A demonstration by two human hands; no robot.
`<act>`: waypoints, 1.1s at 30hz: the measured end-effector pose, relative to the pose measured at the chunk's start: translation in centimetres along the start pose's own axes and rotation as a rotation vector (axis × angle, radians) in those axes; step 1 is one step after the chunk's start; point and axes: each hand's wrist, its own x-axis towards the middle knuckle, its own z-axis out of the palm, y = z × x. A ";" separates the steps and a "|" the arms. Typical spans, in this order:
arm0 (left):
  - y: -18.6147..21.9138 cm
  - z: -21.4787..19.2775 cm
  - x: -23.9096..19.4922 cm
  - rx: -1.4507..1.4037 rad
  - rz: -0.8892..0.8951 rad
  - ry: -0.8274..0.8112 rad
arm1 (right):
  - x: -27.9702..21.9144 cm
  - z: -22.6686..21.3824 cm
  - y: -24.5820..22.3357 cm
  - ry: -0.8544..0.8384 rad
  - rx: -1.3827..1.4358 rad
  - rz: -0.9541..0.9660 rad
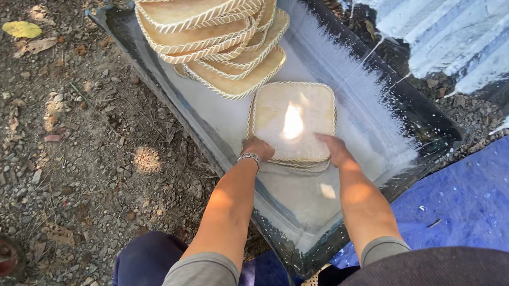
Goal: The person dips woven square baskets one by one into a tray of white liquid coating, turning each basket to ensure full coverage before stacking them.
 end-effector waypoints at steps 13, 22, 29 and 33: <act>1.2 -1.0 -0.7 0.095 0.231 -0.076 | -2.6 -0.9 -1.9 -0.090 0.330 0.193; 1.2 1.5 1.7 0.225 0.351 -0.055 | -2.8 -1.1 -3.6 -0.065 0.020 0.082; 3.6 0.6 0.6 0.223 0.654 -0.005 | -5.8 1.3 -13.8 0.355 -1.104 -0.377; 2.0 -3.9 -3.8 -0.384 0.217 0.036 | -5.7 1.6 -14.7 0.249 -1.418 -0.313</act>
